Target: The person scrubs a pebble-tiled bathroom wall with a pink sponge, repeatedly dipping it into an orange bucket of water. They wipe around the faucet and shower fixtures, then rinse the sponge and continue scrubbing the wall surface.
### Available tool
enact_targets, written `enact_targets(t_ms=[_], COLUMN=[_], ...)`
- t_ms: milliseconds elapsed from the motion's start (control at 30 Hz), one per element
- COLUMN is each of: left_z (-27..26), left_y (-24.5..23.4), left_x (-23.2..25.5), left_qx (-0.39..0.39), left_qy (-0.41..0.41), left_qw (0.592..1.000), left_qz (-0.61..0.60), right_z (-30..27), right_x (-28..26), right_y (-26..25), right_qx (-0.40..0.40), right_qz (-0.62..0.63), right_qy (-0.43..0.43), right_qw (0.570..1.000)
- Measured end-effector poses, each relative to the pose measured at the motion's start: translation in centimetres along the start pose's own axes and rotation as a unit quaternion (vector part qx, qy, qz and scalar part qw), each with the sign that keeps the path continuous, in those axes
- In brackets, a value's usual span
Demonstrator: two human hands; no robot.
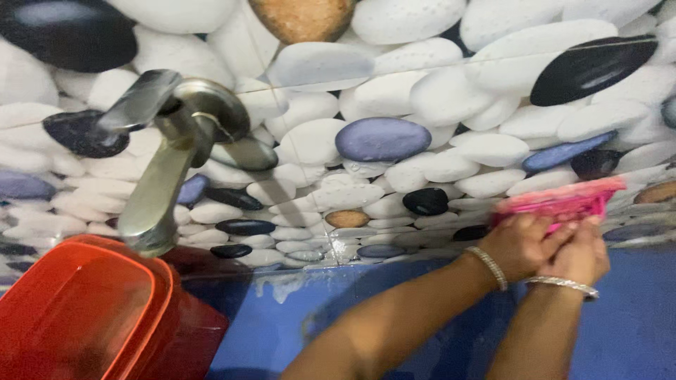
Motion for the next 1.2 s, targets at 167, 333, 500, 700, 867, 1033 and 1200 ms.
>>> enact_targets(t_ms=[167, 333, 500, 700, 867, 1033, 1200], left_z=[-1.6, -9.2, -10.7, 6.6, 9.3, -2.9, -4.6], left_y=[7.7, 10.5, -0.3, -2.4, 7.1, 14.8, 6.8], left_x=[0.8, -2.5, -4.2, 0.6, 3.1, 0.7, 0.6], left_qx=[-0.075, -0.260, -0.194, 0.023, -0.086, -0.386, -0.183], left_qy=[0.008, -0.059, 0.034, 0.008, -0.071, -0.108, 0.008], left_qw=[0.997, 0.961, 0.980, 0.999, 0.991, 0.912, 0.983], left_qz=[0.011, -0.075, 0.007, -0.028, -0.081, -0.088, 0.026], right_z=[4.3, -1.6, -6.6, 3.7, 11.9, 8.9, 7.8], right_x=[7.5, 16.3, 14.0, -8.2, -4.5, 8.9, 10.5], right_y=[-6.5, -11.5, -4.1, 5.4, -2.8, -14.0, -13.1], right_qx=[-0.052, 0.038, 0.053, 0.011, -0.024, 0.035, 0.033], right_qz=[0.162, 0.030, 0.162, 0.020, 0.043, 0.031, 0.083], right_qy=[0.191, 0.342, 0.283, -0.065, 0.156, 0.310, 0.308], right_qw=[0.967, 0.939, 0.944, 0.998, 0.986, 0.950, 0.947])
Point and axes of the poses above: each hand's wrist, its own z-axis towards the middle knuckle, its own y-axis out of the palm, x = y × z, the point moved 7 cm from there along z, towards the middle knuckle, and after that the axes turned 7 degrees about z, right-handed, at the moved point
